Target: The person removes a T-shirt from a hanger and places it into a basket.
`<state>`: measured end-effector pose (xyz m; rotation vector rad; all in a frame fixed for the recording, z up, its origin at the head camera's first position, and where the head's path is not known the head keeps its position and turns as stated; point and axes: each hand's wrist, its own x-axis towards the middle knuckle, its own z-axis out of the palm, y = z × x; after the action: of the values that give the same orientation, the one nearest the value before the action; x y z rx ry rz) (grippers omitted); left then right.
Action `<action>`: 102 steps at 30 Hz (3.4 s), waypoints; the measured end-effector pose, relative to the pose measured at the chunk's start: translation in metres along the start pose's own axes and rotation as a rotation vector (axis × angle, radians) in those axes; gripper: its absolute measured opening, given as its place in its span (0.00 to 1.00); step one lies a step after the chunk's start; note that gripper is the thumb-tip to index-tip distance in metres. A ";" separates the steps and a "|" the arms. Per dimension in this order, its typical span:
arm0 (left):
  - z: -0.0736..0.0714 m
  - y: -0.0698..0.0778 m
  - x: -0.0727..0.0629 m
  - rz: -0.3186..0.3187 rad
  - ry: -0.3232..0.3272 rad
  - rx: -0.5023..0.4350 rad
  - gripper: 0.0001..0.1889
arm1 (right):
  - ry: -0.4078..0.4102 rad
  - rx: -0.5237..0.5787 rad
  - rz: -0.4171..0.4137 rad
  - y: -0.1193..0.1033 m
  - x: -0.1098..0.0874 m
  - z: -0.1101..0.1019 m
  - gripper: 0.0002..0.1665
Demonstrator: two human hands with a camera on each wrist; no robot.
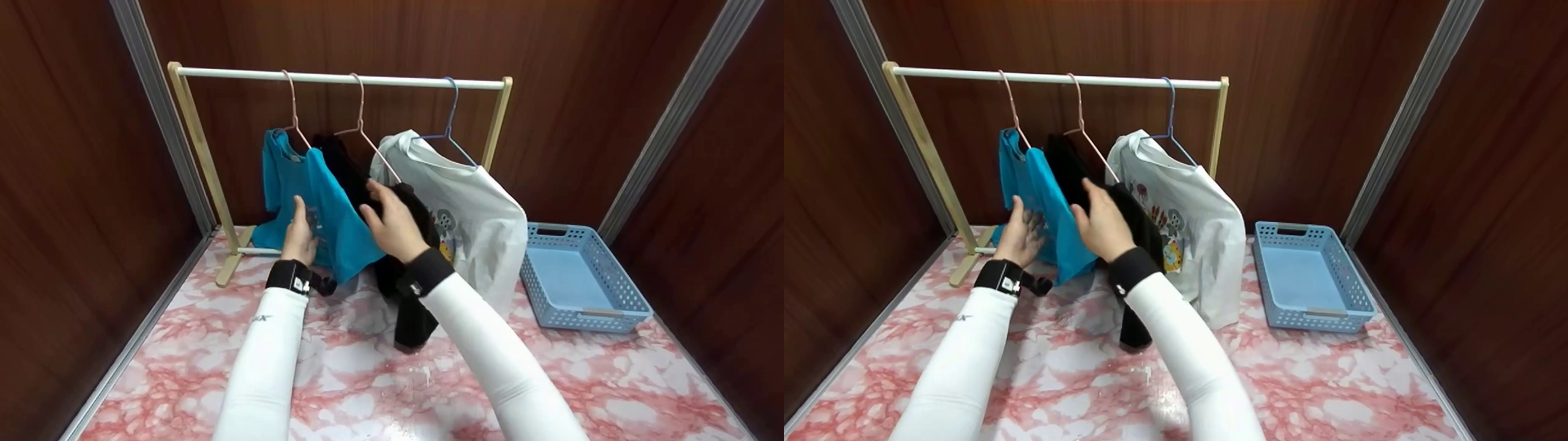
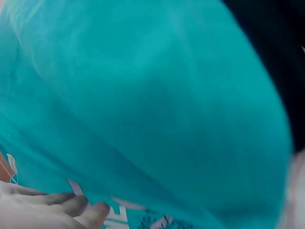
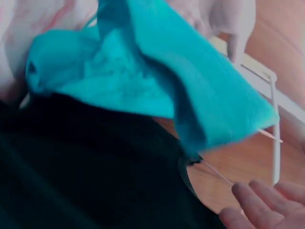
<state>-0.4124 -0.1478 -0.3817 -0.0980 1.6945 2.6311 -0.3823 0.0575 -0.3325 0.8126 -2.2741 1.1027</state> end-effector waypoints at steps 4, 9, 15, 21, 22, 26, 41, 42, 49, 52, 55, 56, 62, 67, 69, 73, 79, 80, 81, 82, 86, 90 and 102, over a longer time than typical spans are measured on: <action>0.010 0.008 0.006 -0.007 -0.029 -0.117 0.43 | -0.053 0.053 0.049 -0.007 0.010 0.015 0.29; 0.017 0.015 0.013 -0.007 -0.085 -0.193 0.41 | -0.072 0.047 0.085 -0.010 0.019 0.031 0.29; 0.022 0.017 0.014 0.008 -0.149 -0.242 0.36 | -0.006 -0.015 0.206 -0.007 0.020 0.042 0.25; 0.027 0.025 0.011 0.052 -0.158 -0.303 0.33 | 0.042 -0.020 0.185 -0.003 0.021 0.039 0.22; 0.029 0.028 0.010 0.069 -0.154 -0.311 0.33 | 0.051 -0.007 0.165 -0.003 0.022 0.037 0.21; 0.037 0.036 0.000 0.149 -0.128 -0.308 0.31 | 0.113 0.057 0.078 -0.006 0.020 0.030 0.17; 0.094 0.043 -0.095 0.478 -0.421 -0.126 0.28 | 0.520 0.467 0.110 -0.029 -0.029 -0.073 0.13; 0.097 0.043 -0.101 0.490 -0.460 -0.095 0.29 | 0.539 0.490 0.127 -0.032 -0.033 -0.083 0.13; 0.086 0.032 -0.129 0.612 -0.457 0.153 0.30 | 0.552 0.532 0.106 -0.028 -0.066 -0.138 0.14; 0.073 0.020 -0.133 0.709 -0.282 0.262 0.26 | 0.476 0.489 0.060 -0.007 -0.086 -0.147 0.15; 0.055 0.005 -0.133 0.846 -0.079 0.342 0.20 | 0.376 0.418 0.058 0.021 -0.108 -0.148 0.15; 0.049 0.000 -0.131 0.897 -0.003 0.371 0.18 | 0.334 0.401 0.064 0.031 -0.116 -0.147 0.15; 0.005 -0.030 -0.111 1.011 0.382 0.644 0.16 | 0.085 0.419 0.175 0.075 -0.149 -0.131 0.14; -0.026 -0.046 -0.100 0.878 0.444 0.949 0.16 | -0.005 0.441 0.235 0.092 -0.163 -0.127 0.15; -0.035 -0.051 -0.099 0.860 0.423 1.026 0.24 | -0.038 0.439 0.221 0.098 -0.165 -0.127 0.15; -0.049 -0.057 -0.101 0.833 0.320 1.121 0.32 | -0.130 0.434 0.173 0.106 -0.168 -0.130 0.16; -0.054 -0.060 -0.103 0.720 0.204 1.089 0.32 | -0.265 0.371 0.193 0.114 -0.174 -0.138 0.15; -0.053 -0.061 -0.103 0.718 0.202 1.091 0.32 | -0.287 0.335 0.219 0.115 -0.175 -0.140 0.15; -0.053 -0.061 -0.103 0.722 0.203 1.097 0.32 | -0.310 0.292 0.246 0.114 -0.176 -0.140 0.15; -0.052 -0.062 -0.103 0.725 0.205 1.109 0.32 | -0.326 0.239 0.274 0.113 -0.176 -0.140 0.15; -0.047 -0.067 -0.102 0.738 0.194 1.161 0.32 | -0.311 0.108 0.351 0.100 -0.173 -0.128 0.18; -0.039 -0.072 -0.101 0.796 0.145 1.197 0.32 | -0.205 0.145 0.323 0.076 -0.165 -0.103 0.20; -0.015 -0.087 -0.101 1.029 0.041 1.225 0.33 | -0.177 0.291 0.223 0.033 -0.161 -0.048 0.18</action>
<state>-0.3074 -0.1226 -0.4611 0.9100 3.6038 1.2254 -0.2836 0.1611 -0.4259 0.8068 -2.4297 1.5456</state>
